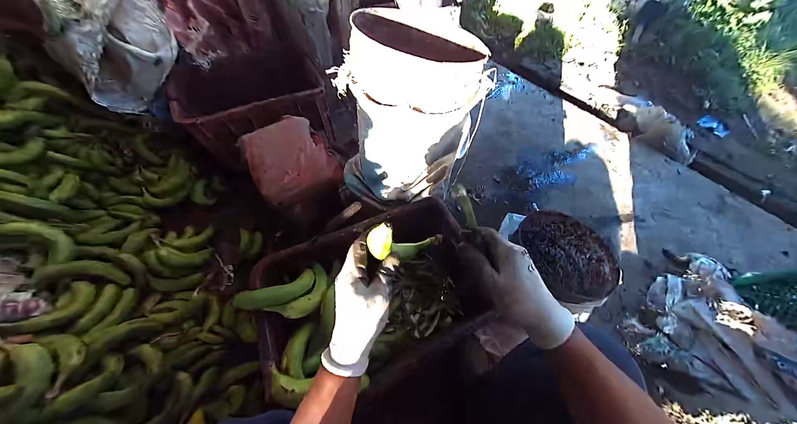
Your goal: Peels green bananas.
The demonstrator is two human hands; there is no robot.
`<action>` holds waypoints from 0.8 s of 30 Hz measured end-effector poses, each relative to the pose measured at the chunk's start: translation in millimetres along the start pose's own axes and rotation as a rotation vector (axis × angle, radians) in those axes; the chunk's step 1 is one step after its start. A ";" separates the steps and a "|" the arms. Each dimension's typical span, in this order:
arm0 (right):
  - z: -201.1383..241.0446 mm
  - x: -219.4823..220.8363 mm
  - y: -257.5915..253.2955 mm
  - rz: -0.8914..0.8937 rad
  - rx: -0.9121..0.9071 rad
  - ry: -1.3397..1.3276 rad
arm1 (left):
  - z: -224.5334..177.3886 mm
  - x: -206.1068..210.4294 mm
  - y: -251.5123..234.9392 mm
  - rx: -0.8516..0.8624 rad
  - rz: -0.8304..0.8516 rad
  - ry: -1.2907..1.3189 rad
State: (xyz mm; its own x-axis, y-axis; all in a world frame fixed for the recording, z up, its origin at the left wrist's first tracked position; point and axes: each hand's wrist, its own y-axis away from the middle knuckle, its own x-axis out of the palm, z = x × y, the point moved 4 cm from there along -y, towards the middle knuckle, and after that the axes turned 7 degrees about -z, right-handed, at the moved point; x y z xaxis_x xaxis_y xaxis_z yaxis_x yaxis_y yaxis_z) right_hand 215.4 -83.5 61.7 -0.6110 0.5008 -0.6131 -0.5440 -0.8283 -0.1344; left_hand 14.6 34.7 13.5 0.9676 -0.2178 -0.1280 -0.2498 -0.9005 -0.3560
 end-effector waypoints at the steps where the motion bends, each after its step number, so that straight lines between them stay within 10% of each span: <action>1: -4.1 6.3 3.1 0.020 0.009 -0.024 | -0.3 1.1 1.1 0.018 0.009 -0.014; 10: -12.3 62.9 6.4 0.291 0.080 -0.025 | -6.1 19.1 4.7 -0.029 -0.026 -0.026; 15: -52.2 87.0 8.9 0.506 0.220 0.078 | -17.2 -1.1 -6.1 -0.095 -0.105 0.390; 24: 7.5 65.0 21.2 0.184 -0.461 -0.082 | 9.9 -9.8 -1.8 -0.624 -0.128 0.608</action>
State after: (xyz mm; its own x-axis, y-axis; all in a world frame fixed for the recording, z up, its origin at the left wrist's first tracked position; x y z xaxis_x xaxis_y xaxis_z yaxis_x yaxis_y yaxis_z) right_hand 159.9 -66.6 24.8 -0.7262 0.3391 -0.5981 -0.1242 -0.9203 -0.3710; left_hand 5.2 42.2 6.3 0.8835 -0.1036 0.4568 -0.2439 -0.9344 0.2597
